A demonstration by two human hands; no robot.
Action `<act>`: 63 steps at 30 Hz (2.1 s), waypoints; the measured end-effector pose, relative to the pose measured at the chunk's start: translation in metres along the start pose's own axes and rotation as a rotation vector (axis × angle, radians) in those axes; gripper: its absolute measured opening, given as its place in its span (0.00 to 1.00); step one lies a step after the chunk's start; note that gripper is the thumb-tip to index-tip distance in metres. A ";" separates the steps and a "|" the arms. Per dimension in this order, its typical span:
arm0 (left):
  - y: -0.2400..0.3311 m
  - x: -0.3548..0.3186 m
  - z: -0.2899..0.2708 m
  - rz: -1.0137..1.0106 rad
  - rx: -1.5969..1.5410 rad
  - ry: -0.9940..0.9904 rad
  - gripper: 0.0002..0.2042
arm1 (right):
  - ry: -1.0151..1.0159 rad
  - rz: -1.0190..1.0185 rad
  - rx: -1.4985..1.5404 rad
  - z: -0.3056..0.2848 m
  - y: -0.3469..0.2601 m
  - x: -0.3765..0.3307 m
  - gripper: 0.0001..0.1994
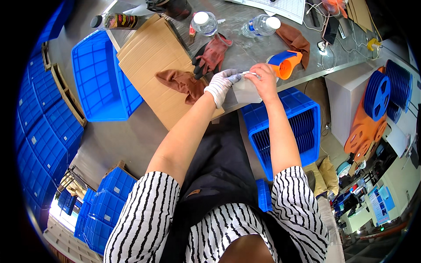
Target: The person repeatedly picks up blue plastic spools from a stack and places them into a blue plastic bin. They handle the spools one at a time, wiping them with a cloth before stacking them neatly inside the bin. The task continues until the bin is filled with the spools.
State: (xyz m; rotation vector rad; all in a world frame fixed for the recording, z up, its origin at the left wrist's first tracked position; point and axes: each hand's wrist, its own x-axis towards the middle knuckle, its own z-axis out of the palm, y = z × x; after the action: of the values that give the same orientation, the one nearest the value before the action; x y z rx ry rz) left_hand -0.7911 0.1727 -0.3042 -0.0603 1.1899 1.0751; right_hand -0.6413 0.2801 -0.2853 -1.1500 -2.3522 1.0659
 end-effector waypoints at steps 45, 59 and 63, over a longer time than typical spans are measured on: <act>-0.057 -0.205 -0.186 0.010 0.132 0.819 0.31 | -0.091 0.555 0.128 0.108 -0.146 -0.128 0.50; -0.048 -0.199 -0.216 0.101 0.213 0.706 0.30 | -0.031 0.487 0.259 0.122 -0.140 -0.109 0.54; -0.042 -0.176 -0.204 -0.052 0.329 0.792 0.35 | -0.060 0.483 0.320 0.143 -0.120 -0.115 0.54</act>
State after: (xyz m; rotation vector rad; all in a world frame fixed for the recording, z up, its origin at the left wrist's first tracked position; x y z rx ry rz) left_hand -0.9013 -0.0748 -0.2773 -0.2773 2.0524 0.8057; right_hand -0.7139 0.0735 -0.2885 -1.6098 -1.8840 1.5817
